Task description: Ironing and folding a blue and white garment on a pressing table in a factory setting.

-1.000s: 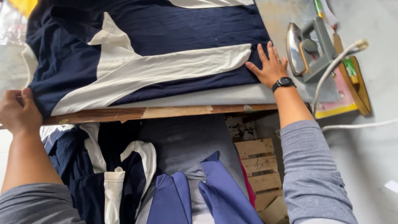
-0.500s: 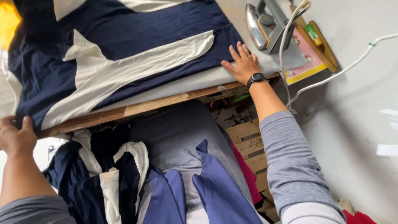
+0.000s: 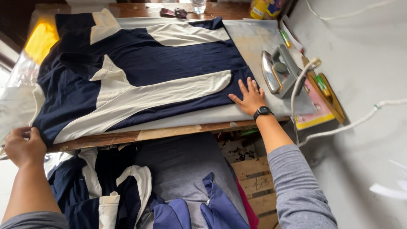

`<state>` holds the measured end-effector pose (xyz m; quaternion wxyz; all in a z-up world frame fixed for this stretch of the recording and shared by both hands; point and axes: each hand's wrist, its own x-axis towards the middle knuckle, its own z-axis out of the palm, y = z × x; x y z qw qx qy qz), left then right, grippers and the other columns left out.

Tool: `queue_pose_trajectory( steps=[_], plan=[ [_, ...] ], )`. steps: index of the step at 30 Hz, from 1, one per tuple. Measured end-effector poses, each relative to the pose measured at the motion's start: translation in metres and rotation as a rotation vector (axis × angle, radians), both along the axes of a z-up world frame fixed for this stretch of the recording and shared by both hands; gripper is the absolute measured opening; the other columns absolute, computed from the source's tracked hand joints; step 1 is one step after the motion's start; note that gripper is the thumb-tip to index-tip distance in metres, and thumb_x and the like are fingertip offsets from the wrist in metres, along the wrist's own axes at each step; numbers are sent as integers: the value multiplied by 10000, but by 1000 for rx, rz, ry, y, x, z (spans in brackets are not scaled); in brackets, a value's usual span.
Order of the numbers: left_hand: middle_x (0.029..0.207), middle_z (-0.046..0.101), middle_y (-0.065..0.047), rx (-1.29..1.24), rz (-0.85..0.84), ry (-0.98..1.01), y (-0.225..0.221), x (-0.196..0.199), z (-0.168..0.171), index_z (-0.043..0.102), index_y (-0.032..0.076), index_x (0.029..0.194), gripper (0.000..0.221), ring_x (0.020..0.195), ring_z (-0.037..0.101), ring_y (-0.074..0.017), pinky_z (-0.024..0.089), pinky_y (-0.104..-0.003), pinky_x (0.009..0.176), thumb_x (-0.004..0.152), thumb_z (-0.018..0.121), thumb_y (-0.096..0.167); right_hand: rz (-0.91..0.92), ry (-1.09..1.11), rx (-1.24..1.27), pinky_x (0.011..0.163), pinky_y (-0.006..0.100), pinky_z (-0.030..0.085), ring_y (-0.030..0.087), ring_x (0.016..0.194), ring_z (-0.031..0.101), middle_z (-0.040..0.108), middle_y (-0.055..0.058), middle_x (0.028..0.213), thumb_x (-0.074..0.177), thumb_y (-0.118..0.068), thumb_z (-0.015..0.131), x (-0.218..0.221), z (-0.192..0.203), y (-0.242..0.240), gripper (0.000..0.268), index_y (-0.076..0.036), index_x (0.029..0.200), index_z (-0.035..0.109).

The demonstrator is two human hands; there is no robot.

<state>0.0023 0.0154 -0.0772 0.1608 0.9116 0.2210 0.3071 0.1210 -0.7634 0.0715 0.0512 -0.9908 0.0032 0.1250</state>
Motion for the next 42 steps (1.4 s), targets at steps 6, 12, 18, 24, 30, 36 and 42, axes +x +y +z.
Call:
queue_pose_trajectory(
  steps=[6,12,18,24,30,36,42],
  plan=[
    [909,761,-38,16,176,14,-12,7,-3,784,133,1062,262,806,711,-312,531,-476,741,1199,807,355,63,-81,96,1184,602,122,261,1601,7,8,88,1739,900,-778,259,40,-6,1,927,-236,1648,184],
    [894,778,-35,114,345,-18,-21,13,-16,776,198,982,360,732,726,-342,527,-466,686,1207,783,479,83,-948,-320,772,629,415,413,1159,554,532,211,1393,905,-409,656,115,21,-65,418,-137,1218,705],
    [886,762,-39,121,311,-116,-38,8,-9,769,186,961,291,741,706,-330,502,-473,733,1158,777,401,-463,-225,-148,999,565,451,530,1217,584,621,361,1321,1056,-441,604,174,30,-153,607,104,1307,514],
    [866,713,22,26,259,-151,-55,1,15,700,186,896,335,713,660,-264,486,-451,726,1125,858,373,-141,-469,-145,771,555,510,512,923,674,735,270,980,1003,-818,637,145,86,-98,841,21,1010,693],
    [905,711,36,-24,171,-214,-65,-5,30,775,169,973,225,771,658,-185,503,-394,737,1066,904,328,715,-325,-117,506,337,520,169,575,649,698,-4,695,713,-815,632,44,96,58,639,-183,786,685],
    [884,720,63,-108,169,-247,-66,-3,38,760,179,937,224,723,630,-171,483,-396,769,1096,885,276,378,-504,-291,527,439,525,311,620,685,665,77,659,843,-908,544,86,50,92,743,-168,806,601],
    [798,703,56,-157,224,-217,-66,-3,33,750,199,936,243,690,653,-194,496,-424,776,1108,858,332,725,-429,-3,421,269,443,109,473,575,629,-49,567,721,-843,660,47,60,133,655,-192,667,608]
  ],
)
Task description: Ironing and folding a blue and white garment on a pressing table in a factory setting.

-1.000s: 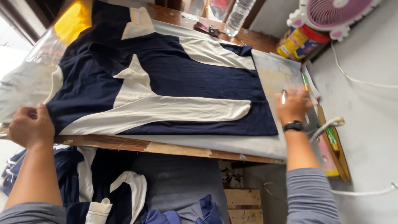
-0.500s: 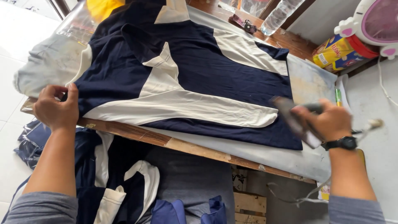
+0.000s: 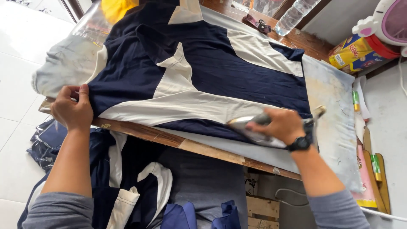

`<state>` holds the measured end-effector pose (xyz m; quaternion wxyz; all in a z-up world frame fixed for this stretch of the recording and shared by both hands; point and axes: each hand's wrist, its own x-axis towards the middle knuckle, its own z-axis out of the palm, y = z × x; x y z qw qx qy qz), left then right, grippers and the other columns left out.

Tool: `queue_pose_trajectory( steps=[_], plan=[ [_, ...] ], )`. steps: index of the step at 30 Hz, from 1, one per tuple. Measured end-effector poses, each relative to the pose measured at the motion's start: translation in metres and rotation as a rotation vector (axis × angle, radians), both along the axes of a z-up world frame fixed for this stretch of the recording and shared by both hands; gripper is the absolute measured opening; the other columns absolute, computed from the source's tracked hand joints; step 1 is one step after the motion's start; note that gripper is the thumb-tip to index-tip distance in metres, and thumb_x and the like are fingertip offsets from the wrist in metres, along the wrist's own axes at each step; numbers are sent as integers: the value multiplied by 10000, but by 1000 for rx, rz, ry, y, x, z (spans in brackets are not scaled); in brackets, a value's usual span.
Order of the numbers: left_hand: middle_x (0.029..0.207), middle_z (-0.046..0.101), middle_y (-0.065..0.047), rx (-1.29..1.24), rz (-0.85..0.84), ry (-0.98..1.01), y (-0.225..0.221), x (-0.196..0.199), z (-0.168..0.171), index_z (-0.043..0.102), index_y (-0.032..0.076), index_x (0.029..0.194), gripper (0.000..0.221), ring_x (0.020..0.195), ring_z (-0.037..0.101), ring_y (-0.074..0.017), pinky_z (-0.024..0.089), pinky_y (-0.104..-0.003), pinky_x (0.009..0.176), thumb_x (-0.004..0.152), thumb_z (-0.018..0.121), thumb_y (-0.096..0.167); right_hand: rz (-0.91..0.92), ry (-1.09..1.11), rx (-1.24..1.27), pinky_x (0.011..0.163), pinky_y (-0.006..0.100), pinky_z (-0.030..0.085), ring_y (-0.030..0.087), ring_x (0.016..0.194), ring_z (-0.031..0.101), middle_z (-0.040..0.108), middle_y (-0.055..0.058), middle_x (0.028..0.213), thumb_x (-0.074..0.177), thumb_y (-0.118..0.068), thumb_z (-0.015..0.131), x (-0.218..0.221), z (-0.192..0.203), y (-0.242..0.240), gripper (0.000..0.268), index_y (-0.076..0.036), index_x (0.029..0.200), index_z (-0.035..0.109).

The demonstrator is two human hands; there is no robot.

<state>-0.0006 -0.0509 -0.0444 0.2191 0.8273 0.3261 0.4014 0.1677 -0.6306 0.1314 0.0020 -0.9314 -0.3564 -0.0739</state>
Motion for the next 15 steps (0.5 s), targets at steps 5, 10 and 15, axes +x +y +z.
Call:
queue_pose_trajectory(
  steps=[5,10,15],
  plan=[
    [760,639,70,-45,1,29,8,3,-9,733,199,933,275,640,612,-187,485,-413,702,1131,848,351,101,-194,9,403,338,402,188,463,571,560,12,544,826,-878,559,-14,-10,57,741,-151,682,535],
    [823,705,53,-130,-30,193,18,3,13,721,208,977,274,720,672,-241,501,-435,715,1126,772,433,-284,6,-93,492,460,503,335,638,673,683,60,683,813,-898,597,24,-1,93,735,-164,801,629],
    [907,716,81,-270,-173,373,40,5,26,697,262,1032,269,905,676,-234,450,-465,781,1095,706,524,275,-99,26,422,370,440,215,540,633,646,-52,626,779,-868,647,-29,-12,122,665,-215,680,567]
  ],
)
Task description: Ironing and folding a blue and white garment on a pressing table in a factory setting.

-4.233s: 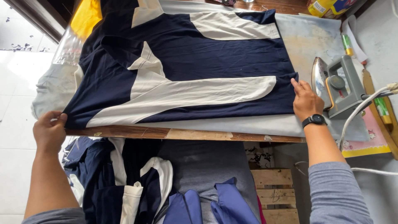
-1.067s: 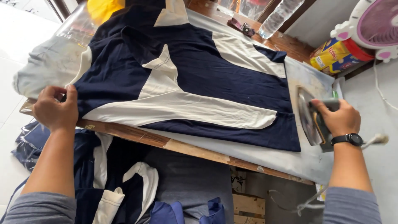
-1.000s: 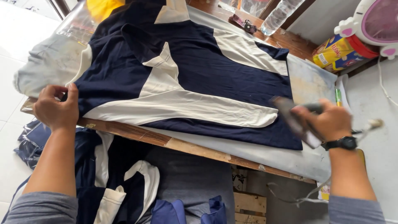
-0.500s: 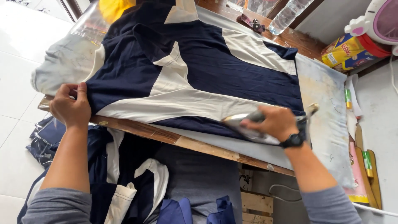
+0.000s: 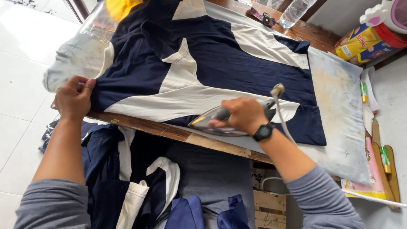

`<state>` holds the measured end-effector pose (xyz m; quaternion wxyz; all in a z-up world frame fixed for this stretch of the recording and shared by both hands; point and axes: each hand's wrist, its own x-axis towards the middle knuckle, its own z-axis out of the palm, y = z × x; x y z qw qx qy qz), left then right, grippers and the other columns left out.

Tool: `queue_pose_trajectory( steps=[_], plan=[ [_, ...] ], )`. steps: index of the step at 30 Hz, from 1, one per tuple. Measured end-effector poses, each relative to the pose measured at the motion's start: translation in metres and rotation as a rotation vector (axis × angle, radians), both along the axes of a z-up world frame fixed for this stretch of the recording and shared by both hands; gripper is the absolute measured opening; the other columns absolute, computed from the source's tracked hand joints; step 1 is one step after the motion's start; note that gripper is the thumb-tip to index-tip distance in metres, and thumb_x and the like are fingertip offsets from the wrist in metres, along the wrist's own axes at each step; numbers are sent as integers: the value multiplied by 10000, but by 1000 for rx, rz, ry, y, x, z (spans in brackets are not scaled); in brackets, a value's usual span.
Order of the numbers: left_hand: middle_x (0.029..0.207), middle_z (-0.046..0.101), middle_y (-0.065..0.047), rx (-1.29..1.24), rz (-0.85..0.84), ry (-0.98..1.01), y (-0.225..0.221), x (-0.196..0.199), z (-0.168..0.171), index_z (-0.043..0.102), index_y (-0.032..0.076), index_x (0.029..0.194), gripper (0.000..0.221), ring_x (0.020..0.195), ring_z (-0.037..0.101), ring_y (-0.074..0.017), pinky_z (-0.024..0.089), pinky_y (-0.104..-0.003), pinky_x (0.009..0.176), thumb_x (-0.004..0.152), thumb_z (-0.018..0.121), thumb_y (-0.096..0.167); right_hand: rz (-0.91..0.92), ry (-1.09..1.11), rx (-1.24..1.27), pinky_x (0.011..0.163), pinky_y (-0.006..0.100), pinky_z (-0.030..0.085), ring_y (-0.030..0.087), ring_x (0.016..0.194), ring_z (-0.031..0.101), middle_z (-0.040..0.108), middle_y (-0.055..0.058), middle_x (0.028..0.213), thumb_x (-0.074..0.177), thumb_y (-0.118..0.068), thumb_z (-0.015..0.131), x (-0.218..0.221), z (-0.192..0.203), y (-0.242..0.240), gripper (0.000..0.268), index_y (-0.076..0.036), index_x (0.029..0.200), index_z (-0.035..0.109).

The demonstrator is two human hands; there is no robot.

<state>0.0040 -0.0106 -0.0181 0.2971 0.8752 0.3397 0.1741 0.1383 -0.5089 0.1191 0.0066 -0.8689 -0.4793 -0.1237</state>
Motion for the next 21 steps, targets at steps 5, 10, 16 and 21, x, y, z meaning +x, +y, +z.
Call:
queue_pose_trajectory(
  steps=[5,10,16,21],
  plan=[
    [840,707,72,-8,-36,-197,-1,-6,-15,700,224,1012,227,793,652,-135,478,-379,733,1105,781,415,-191,-100,85,391,392,422,236,490,581,596,14,565,851,-875,557,28,-18,44,712,-178,712,597],
    [657,575,98,-59,-88,-287,-3,-11,-14,673,174,965,257,637,502,-80,445,-324,653,1124,783,343,-272,151,-55,504,457,499,326,625,688,695,56,665,812,-839,633,14,7,77,621,-221,772,684],
    [832,708,56,20,-40,-204,0,-10,-27,715,274,1064,234,930,694,-306,524,-449,926,1090,762,502,0,-52,60,607,371,581,245,676,729,683,25,663,805,-825,623,-5,-12,104,599,-227,834,607],
    [770,688,64,-26,-37,-239,-2,-6,-18,710,264,1032,235,892,692,-291,520,-436,908,1081,762,488,22,18,-25,652,448,596,292,731,751,705,34,707,708,-852,649,-6,6,131,680,-205,915,618]
  ],
)
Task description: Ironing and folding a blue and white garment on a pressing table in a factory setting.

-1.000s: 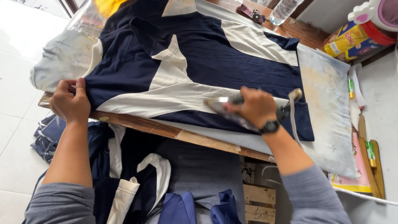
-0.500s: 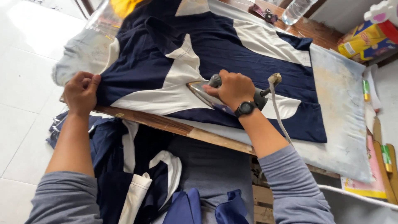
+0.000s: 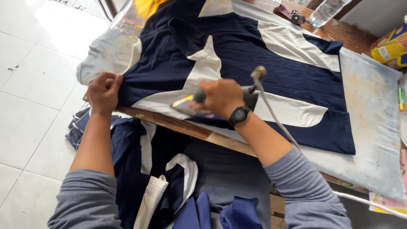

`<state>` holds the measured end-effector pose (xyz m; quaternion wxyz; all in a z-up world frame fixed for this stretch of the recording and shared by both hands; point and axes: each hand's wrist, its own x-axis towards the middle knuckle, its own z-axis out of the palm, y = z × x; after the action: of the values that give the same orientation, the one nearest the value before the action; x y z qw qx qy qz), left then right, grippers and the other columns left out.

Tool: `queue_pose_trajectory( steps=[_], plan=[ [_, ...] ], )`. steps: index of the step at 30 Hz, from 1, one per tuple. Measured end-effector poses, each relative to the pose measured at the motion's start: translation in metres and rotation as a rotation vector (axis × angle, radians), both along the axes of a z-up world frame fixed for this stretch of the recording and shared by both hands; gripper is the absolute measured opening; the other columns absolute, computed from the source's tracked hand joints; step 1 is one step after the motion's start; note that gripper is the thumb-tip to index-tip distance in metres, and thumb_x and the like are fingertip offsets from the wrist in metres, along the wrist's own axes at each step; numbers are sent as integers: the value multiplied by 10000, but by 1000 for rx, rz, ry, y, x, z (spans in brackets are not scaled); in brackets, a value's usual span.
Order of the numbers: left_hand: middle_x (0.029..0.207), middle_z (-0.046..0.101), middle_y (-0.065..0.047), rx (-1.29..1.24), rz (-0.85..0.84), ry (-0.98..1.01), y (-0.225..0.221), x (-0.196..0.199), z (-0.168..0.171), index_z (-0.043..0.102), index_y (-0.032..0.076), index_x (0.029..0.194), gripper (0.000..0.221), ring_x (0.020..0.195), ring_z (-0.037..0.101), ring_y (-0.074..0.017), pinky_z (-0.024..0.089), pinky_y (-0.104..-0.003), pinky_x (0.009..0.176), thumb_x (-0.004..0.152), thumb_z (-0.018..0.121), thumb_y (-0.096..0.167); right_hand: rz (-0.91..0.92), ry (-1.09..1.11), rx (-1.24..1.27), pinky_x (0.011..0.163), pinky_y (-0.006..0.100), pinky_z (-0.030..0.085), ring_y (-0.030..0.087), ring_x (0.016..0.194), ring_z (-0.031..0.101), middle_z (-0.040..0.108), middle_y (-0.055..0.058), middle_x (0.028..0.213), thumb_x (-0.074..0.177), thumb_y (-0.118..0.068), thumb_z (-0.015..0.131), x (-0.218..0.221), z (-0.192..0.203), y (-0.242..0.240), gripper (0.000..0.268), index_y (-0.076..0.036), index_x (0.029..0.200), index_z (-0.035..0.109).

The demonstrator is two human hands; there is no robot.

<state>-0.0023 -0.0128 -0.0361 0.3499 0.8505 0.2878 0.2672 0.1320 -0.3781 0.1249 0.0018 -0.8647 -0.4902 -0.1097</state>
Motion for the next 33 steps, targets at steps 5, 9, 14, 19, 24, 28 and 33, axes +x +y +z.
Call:
queue_pose_trajectory(
  steps=[5,9,14,19,24,28,33],
  plan=[
    [772,689,66,-5,22,13,-3,-3,-2,715,274,1031,249,883,696,-276,524,-437,904,1072,768,513,-13,-29,55,633,414,591,284,690,737,686,38,683,776,-848,614,-11,-25,28,663,-198,907,592],
    [817,712,60,-18,34,0,-4,-1,5,713,254,1044,249,930,696,-300,514,-458,914,1074,748,499,-37,96,59,632,464,603,323,714,746,691,55,699,755,-819,665,-13,-17,49,675,-170,926,592],
    [860,736,30,31,51,-21,-5,0,4,722,234,1069,267,942,704,-332,515,-479,885,1107,740,498,-16,42,101,598,428,602,313,664,740,676,90,678,823,-756,662,-29,-15,61,634,-134,917,587],
    [881,740,26,20,54,-16,-10,-1,8,716,236,1077,258,958,701,-343,512,-495,903,1103,730,492,27,109,61,544,467,598,320,630,728,665,94,665,831,-731,664,-39,-19,74,610,-133,924,579],
    [897,740,-4,73,58,-4,-7,0,8,713,234,1076,269,965,696,-362,514,-497,907,1112,724,500,-34,124,168,559,480,598,368,637,724,647,145,655,856,-719,635,-38,-27,88,638,-85,903,589],
    [893,741,-11,99,50,16,-5,-1,6,712,220,1071,290,955,698,-368,514,-503,901,1118,722,506,27,227,70,614,492,605,354,702,749,692,116,710,814,-775,613,-43,-15,58,665,-123,942,617],
    [860,736,-29,130,58,12,-3,-1,2,723,205,1072,286,923,704,-378,521,-497,874,1127,742,485,-333,252,-133,758,573,586,422,883,749,758,204,889,873,-785,574,11,25,-9,737,-70,1041,638]
  ],
)
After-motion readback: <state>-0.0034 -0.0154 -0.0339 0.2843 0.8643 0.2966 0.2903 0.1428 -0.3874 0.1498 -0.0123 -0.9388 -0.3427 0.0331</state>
